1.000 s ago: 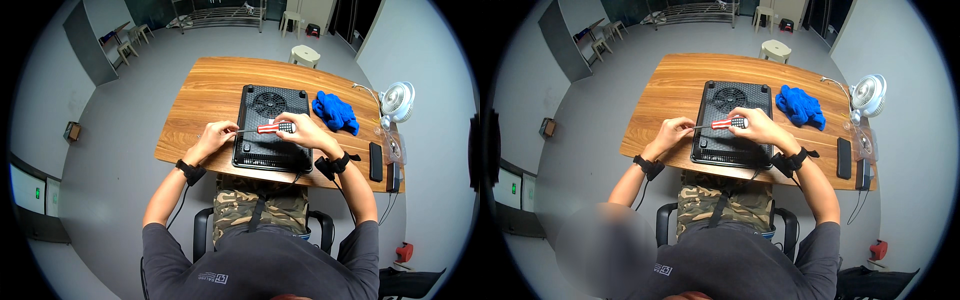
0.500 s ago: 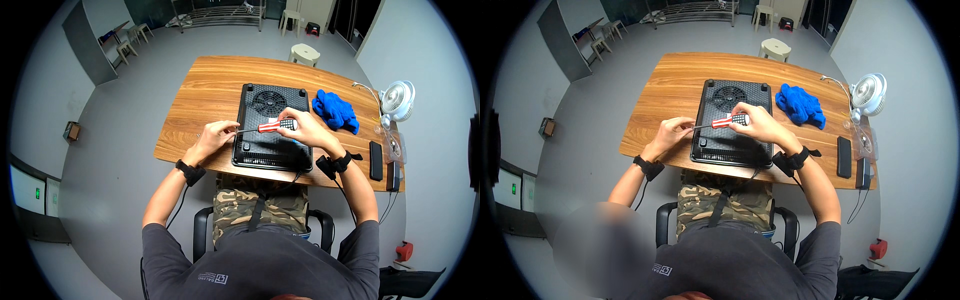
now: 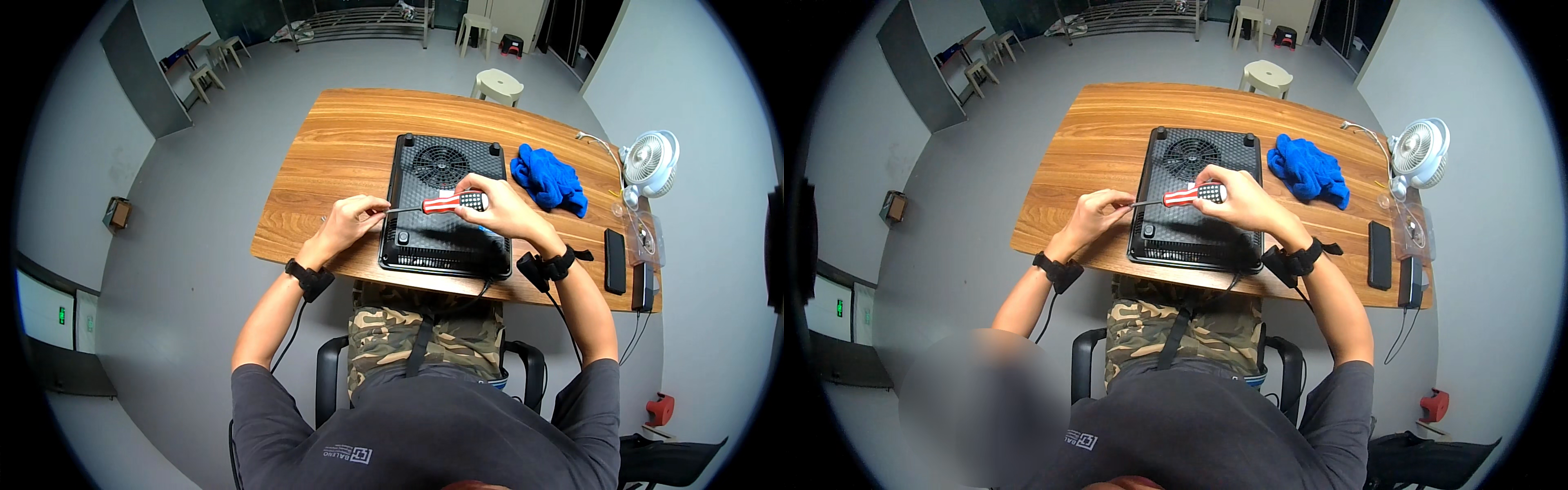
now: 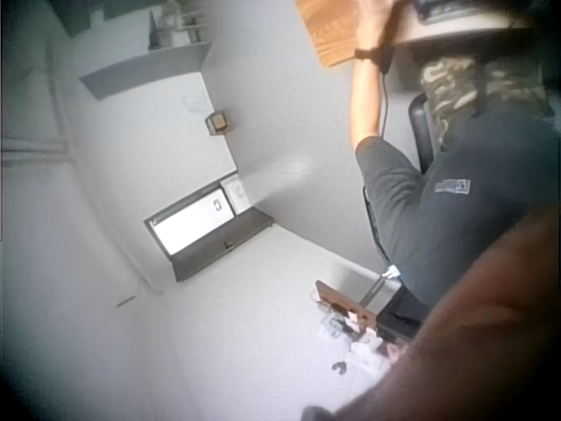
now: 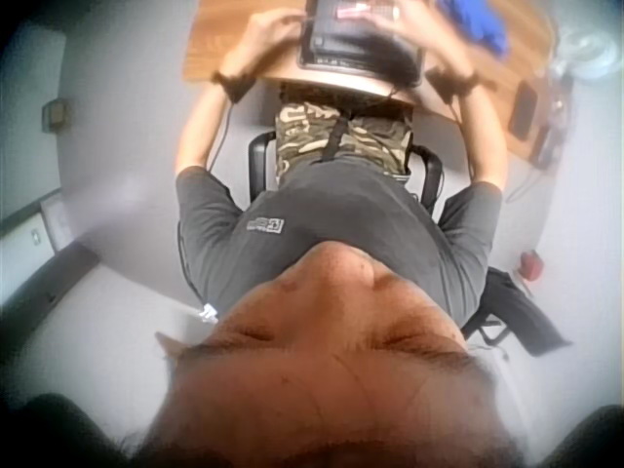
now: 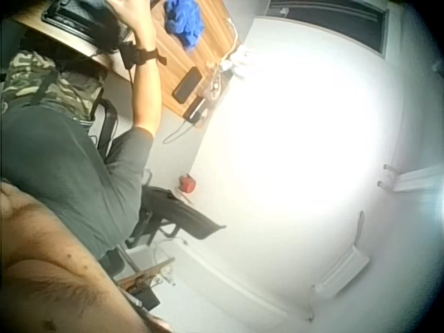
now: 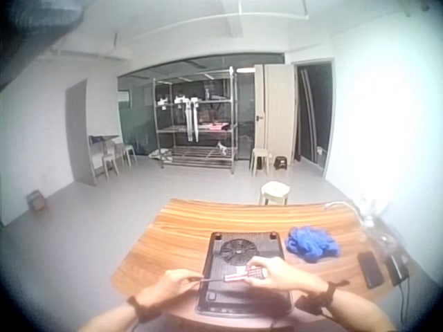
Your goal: The person uses a screwdriver to remove screws from a disassembled electronic device on a wooden table, then flips the device over and continues unscrewing the bottom casing.
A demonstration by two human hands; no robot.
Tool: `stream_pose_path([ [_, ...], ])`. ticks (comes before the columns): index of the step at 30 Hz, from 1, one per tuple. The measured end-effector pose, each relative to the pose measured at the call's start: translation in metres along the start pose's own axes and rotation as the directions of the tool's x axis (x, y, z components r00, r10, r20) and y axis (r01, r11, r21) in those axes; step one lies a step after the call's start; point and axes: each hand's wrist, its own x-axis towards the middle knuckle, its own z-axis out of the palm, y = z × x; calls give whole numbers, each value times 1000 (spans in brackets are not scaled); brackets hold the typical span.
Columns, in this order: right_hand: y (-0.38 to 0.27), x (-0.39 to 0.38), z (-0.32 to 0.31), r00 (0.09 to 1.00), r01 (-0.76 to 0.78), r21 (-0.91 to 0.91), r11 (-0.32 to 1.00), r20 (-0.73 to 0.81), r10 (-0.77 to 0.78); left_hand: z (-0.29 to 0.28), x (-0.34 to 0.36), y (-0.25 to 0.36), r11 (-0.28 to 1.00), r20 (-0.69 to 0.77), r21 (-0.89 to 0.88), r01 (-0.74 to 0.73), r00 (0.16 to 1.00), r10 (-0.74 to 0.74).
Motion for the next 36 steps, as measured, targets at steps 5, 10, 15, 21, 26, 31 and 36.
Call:
stream_pose_path([
  [5, -5, -1, -2, 995, -88, 12, 996, 41, 87, -1, 0, 2, 1000, -15, 11, -22, 1000, 22],
  [10, 0, -2, -2, 998, -54, -7, 998, 22, 54, 0, 0, 2, 999, -5, -7, -40, 999, 40],
  [15, 3, -3, 0, 1000, -27, 29, 999, -12, 28, 3, 0, -3, 998, -5, -15, -53, 999, 53],
  [21, -3, -3, -2, 995, -91, -41, 995, 30, 93, 3, 0, 0, 999, -9, -4, -39, 999, 39],
  [26, -1, -6, -1, 997, -77, -51, 996, -16, 76, 5, 8, 4, 996, 45, 51, -74, 996, 72],
  [31, -18, -14, -17, 990, -134, -10, 991, -41, 133, 11, 19, 14, 998, 75, 31, -46, 996, 43],
  [36, -9, -41, -50, 990, -36, -86, 996, -142, 23, 35, 53, 36, 991, 194, -79, -104, 974, 118],
])
